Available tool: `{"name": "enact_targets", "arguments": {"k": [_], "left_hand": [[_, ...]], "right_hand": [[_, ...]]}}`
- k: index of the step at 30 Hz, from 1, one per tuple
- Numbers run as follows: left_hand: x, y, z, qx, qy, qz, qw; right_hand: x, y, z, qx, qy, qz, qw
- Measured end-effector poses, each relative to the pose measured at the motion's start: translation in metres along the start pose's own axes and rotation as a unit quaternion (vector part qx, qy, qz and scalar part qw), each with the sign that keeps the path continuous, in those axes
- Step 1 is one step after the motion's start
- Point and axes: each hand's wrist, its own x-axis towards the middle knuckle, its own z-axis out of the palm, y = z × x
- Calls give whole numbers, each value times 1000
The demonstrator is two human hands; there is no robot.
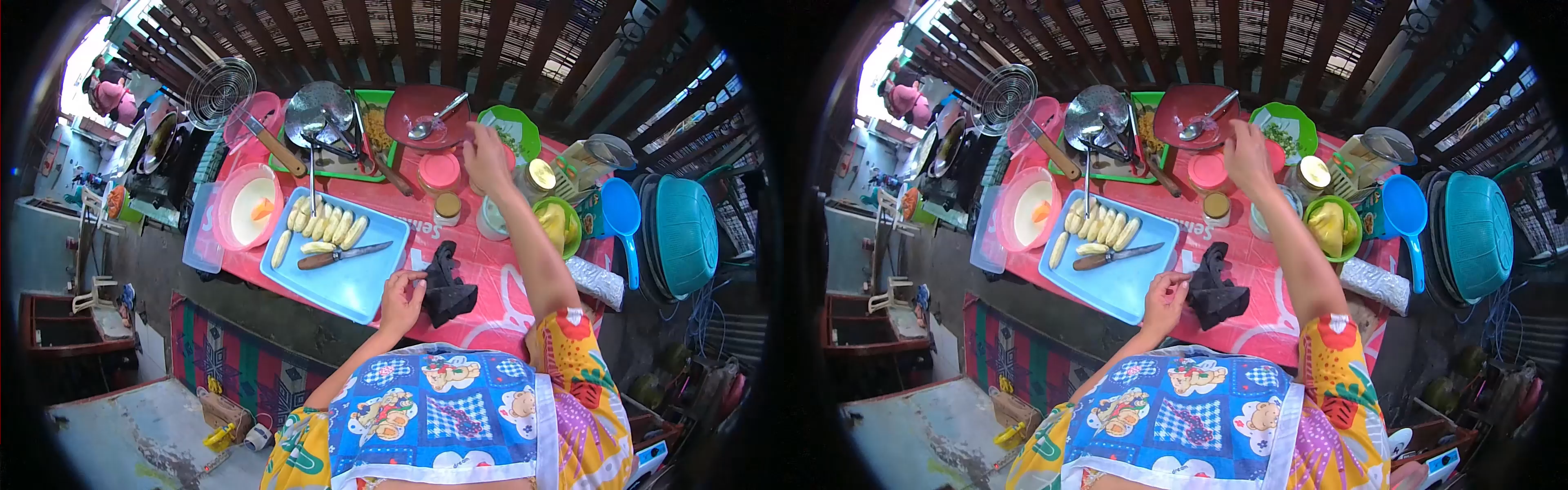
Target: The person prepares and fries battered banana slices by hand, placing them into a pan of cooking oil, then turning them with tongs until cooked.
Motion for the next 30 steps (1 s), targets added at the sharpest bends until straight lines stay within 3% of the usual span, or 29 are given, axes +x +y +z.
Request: {"name": "enact_targets", "arguments": {"k": [1, 3, 4, 6, 11, 13, 15, 17, 19, 21, 23, 25, 27, 29, 30], "left_hand": [[5, -3, -8, -62, -39, -45, 996], [15, -11, -25, -83, -42, -18, 996], [19, -10, -37, -82, -66, -26, 994], [27, -14, -58, -83, -94, -33, 992], [35, -36, -93, -60, -155, -31, 986], [37, -41, -99, -56, -179, -38, 981], [44, -38, -101, -8, -220, 27, 975], [46, -38, -95, 13, -262, 68, 962], [49, -36, -78, 72, -291, 265, 917], [48, -27, -57, 98, -323, 303, 891], [43, -18, -36, 126, -342, 337, 868], [39, -19, -15, 232, -305, 391, 837], [44, -37, 5, 240, -302, 384, 839], [47, -45, 13, 323, -303, 313, 840], [47, -54, 15, 314, -254, 300, 864]], "right_hand": [[12, 6, 11, -6, 3, 1, 1000], [37, 10, 29, -167, -18, 105, 980], [49, 8, 35, -169, -17, 105, 980], [67, 6, 45, -188, -125, 306, 925], [67, 4, 51, -205, -106, 339, 912], [55, -1, 37, -209, -92, 268, 936], [38, -7, 15, -222, -63, 262, 937], [6, -30, -19, -151, -12, 214, 965], [-32, -40, -50, -115, -5, 273, 955], [-82, -52, -86, -164, 15, 218, 962], [-137, -56, -111, -131, 42, 182, 974], [-193, -52, -129, -188, 17, 277, 942], [-232, -61, -143, -266, -12, 285, 921], [-267, -56, -142, -318, 31, 209, 924], [-287, -47, -137, -289, 35, 284, 914]]}}
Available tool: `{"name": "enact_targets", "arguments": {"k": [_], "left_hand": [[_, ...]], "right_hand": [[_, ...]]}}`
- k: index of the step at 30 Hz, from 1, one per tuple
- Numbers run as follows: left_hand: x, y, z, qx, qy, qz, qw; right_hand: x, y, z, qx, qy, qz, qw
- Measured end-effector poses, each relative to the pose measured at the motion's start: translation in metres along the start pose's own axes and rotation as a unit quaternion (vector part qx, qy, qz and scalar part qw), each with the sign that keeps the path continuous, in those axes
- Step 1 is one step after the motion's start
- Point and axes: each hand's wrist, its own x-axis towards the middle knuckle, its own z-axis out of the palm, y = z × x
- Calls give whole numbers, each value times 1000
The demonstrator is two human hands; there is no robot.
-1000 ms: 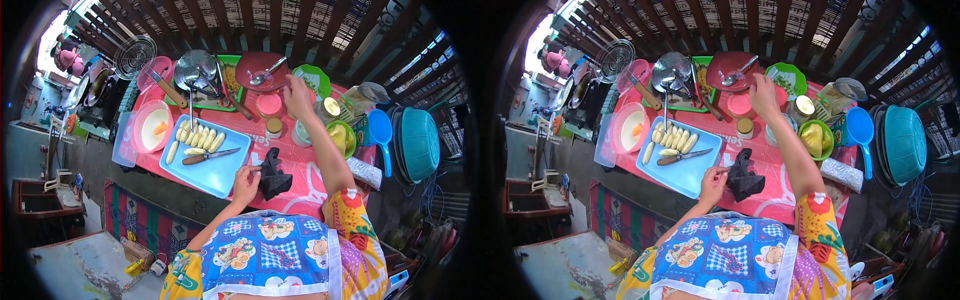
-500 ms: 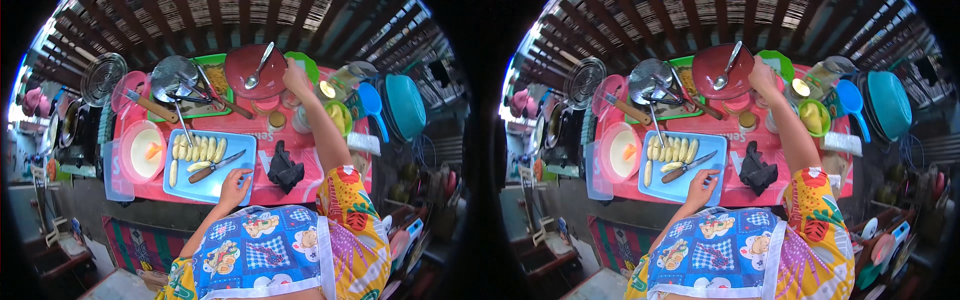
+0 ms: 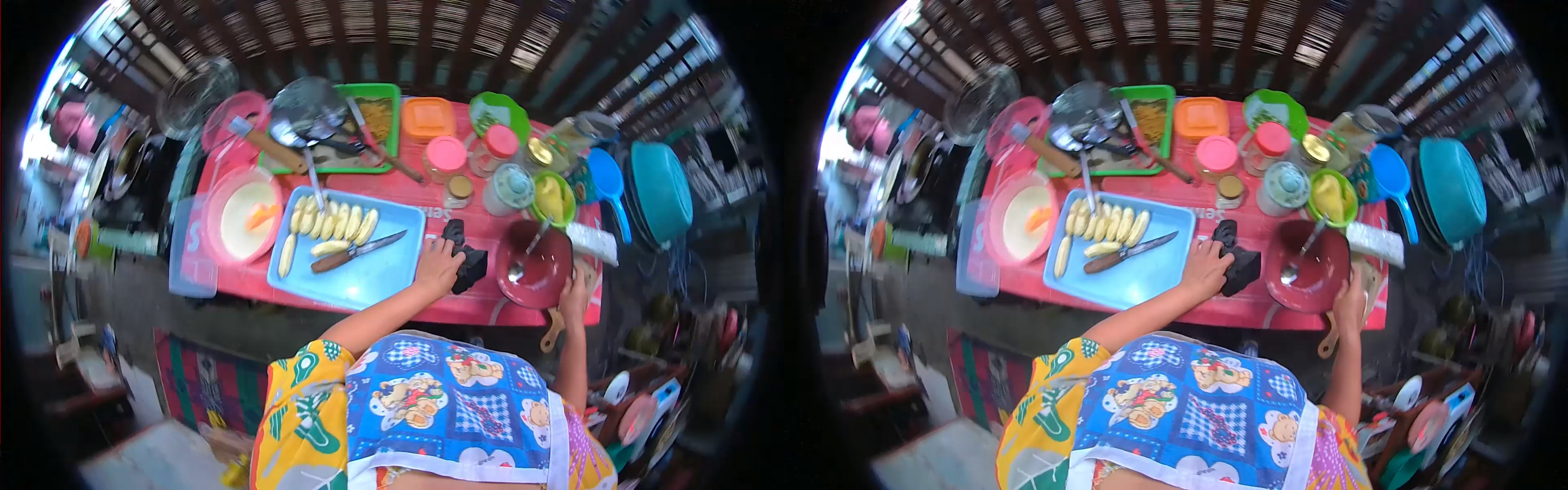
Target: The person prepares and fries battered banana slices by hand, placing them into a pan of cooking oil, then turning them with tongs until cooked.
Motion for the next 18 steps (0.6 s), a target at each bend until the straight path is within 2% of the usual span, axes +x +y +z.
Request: {"name": "enact_targets", "arguments": {"k": [1, 3, 5, 7, 9, 11, 13, 15, 18], "left_hand": [[-5, 0, -1, 4, 11, -31, 999], [-17, -3, -5, 37, 90, -65, 993], [-35, 7, -18, -24, 143, -66, 987], [-61, 9, -18, -82, 232, -27, 969], [-98, 19, -28, -129, 285, -21, 949], [-144, 25, -37, -142, 339, -41, 929], [-203, 26, -53, -136, 367, -88, 916], [-266, 20, -58, -95, 404, -158, 896], [-356, -5, -27, -100, 394, -357, 841]], "right_hand": [[-8, 15, 10, 19, -36, 70, 997], [-17, 51, 45, 94, -32, 62, 993], [-18, 55, 64, 82, -69, 95, 990], [-19, 81, 106, 152, -41, -4, 988], [-12, 69, 102, 164, -89, 16, 982], [10, 64, 92, -13, 14, -139, 990], [25, 23, 74, 11, 40, -157, 987], [30, -38, 59, 43, 71, -227, 970], [23, -158, 49, 107, 19, -308, 945]]}}
